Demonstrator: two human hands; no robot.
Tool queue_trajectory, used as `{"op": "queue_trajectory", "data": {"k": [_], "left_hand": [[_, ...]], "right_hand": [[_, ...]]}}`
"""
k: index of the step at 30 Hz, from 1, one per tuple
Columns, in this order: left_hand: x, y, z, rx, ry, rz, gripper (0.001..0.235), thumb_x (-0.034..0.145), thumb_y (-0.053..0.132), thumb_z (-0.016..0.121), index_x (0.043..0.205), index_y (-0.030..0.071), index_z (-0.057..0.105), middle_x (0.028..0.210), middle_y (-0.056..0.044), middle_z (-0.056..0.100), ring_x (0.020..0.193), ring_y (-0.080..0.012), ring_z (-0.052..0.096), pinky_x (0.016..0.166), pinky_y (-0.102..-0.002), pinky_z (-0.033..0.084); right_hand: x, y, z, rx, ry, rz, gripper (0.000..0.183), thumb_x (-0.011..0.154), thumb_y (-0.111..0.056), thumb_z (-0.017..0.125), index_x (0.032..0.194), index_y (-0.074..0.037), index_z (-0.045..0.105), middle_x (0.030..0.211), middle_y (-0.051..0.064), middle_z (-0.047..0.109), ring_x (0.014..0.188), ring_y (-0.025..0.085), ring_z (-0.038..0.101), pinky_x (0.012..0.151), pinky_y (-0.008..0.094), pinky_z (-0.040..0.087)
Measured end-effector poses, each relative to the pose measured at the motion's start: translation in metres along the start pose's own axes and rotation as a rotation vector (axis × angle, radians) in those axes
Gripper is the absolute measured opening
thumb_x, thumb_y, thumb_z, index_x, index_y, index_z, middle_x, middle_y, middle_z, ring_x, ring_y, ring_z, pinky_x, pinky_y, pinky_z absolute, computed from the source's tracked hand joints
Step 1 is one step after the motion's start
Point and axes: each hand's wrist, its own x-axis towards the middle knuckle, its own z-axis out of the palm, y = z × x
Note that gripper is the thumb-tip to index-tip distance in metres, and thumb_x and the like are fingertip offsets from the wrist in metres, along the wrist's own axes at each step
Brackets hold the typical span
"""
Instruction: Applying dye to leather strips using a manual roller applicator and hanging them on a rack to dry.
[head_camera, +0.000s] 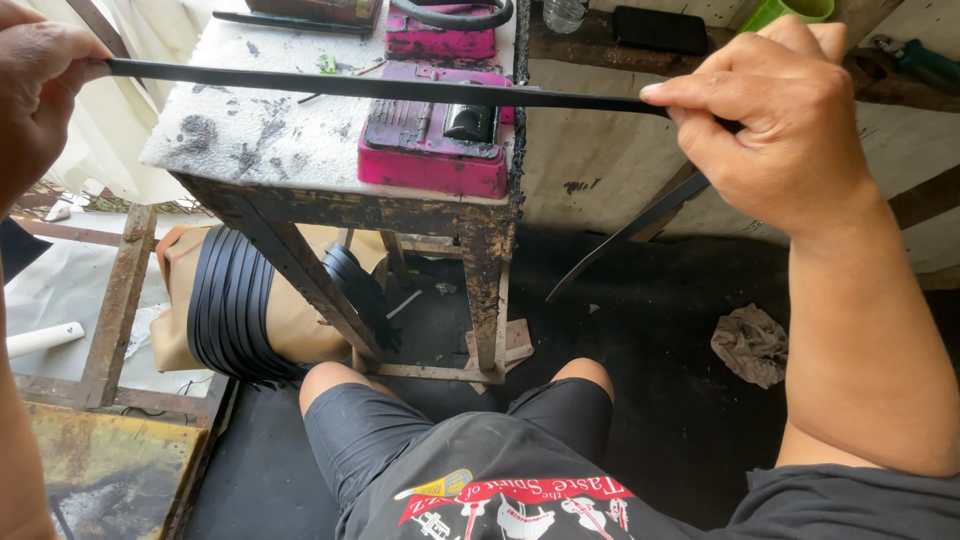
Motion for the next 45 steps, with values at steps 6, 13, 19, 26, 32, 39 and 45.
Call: {"op": "queue_trajectory", "data": {"k": [6, 13, 19, 26, 32, 39, 45], "left_hand": [[-0.007, 0.001, -0.002, -0.034, -0.019, -0.031, 0.004, 0.139, -0.01, 0.075, 0.137, -0.012, 0.078, 0.117, -0.023, 0.064, 0.117, -0.0355, 0.06, 0.101, -0.04, 0.052], [0.013, 0.034, -0.017, 0.057, 0.021, 0.003, 0.007, 0.138, 0.001, 0.082, 0.133, -0.004, 0.084, 0.117, -0.017, 0.073, 0.112, -0.0272, 0.069, 0.116, -0.038, 0.053], [0.031, 0.056, -0.025, 0.101, 0.029, 0.052, 0.006, 0.128, 0.005, 0.088, 0.13, 0.001, 0.084, 0.118, -0.012, 0.079, 0.113, -0.0245, 0.076, 0.121, -0.037, 0.056], [0.045, 0.068, -0.025, 0.133, 0.044, 0.064, 0.01, 0.13, 0.016, 0.092, 0.125, 0.012, 0.084, 0.116, -0.003, 0.08, 0.108, -0.0182, 0.076, 0.114, -0.033, 0.056], [0.057, 0.076, -0.023, 0.23, 0.051, 0.103, 0.016, 0.134, 0.027, 0.09, 0.12, 0.025, 0.084, 0.11, 0.005, 0.078, 0.097, -0.0131, 0.075, 0.09, -0.03, 0.056], [0.078, 0.101, -0.035, 0.517, -0.089, 0.109, 0.005, 0.125, 0.041, 0.073, 0.127, 0.043, 0.077, 0.116, 0.022, 0.078, 0.095, 0.0024, 0.075, 0.067, -0.016, 0.056], [0.097, 0.121, -0.052, 0.569, -0.166, 0.113, 0.007, 0.124, 0.046, 0.067, 0.125, 0.048, 0.073, 0.114, 0.029, 0.076, 0.095, 0.0061, 0.077, 0.065, -0.014, 0.06]], "right_hand": [[0.003, -0.005, 0.007, 0.049, 0.003, -0.011, 0.029, 0.102, 0.015, 0.078, 0.117, -0.007, 0.088, 0.101, 0.004, 0.072, 0.099, 0.026, 0.054, 0.101, 0.045, 0.028], [-0.007, 0.0, -0.003, 0.004, -0.024, 0.035, 0.029, 0.103, 0.015, 0.079, 0.118, -0.008, 0.089, 0.102, 0.003, 0.074, 0.099, 0.024, 0.055, 0.099, 0.042, 0.027], [-0.024, 0.009, -0.017, -0.077, -0.05, 0.033, 0.023, 0.109, 0.012, 0.083, 0.119, -0.007, 0.09, 0.107, 0.005, 0.078, 0.102, 0.025, 0.057, 0.098, 0.041, 0.029], [-0.041, 0.018, -0.03, -0.088, -0.054, 0.056, 0.021, 0.114, 0.012, 0.086, 0.12, -0.007, 0.09, 0.108, 0.005, 0.077, 0.101, 0.025, 0.057, 0.099, 0.041, 0.03], [-0.054, 0.023, -0.043, -0.123, -0.07, 0.09, 0.017, 0.117, 0.011, 0.087, 0.125, -0.004, 0.091, 0.111, 0.008, 0.078, 0.104, 0.025, 0.061, 0.099, 0.04, 0.032], [-0.075, 0.042, -0.053, -0.164, -0.1, 0.114, 0.014, 0.122, 0.011, 0.085, 0.129, 0.001, 0.091, 0.111, 0.011, 0.076, 0.109, 0.028, 0.062, 0.098, 0.04, 0.047], [-0.091, 0.055, -0.055, -0.138, -0.108, 0.152, 0.015, 0.124, 0.015, 0.081, 0.132, 0.005, 0.089, 0.117, 0.017, 0.075, 0.119, 0.034, 0.062, 0.099, 0.04, 0.049]]}}
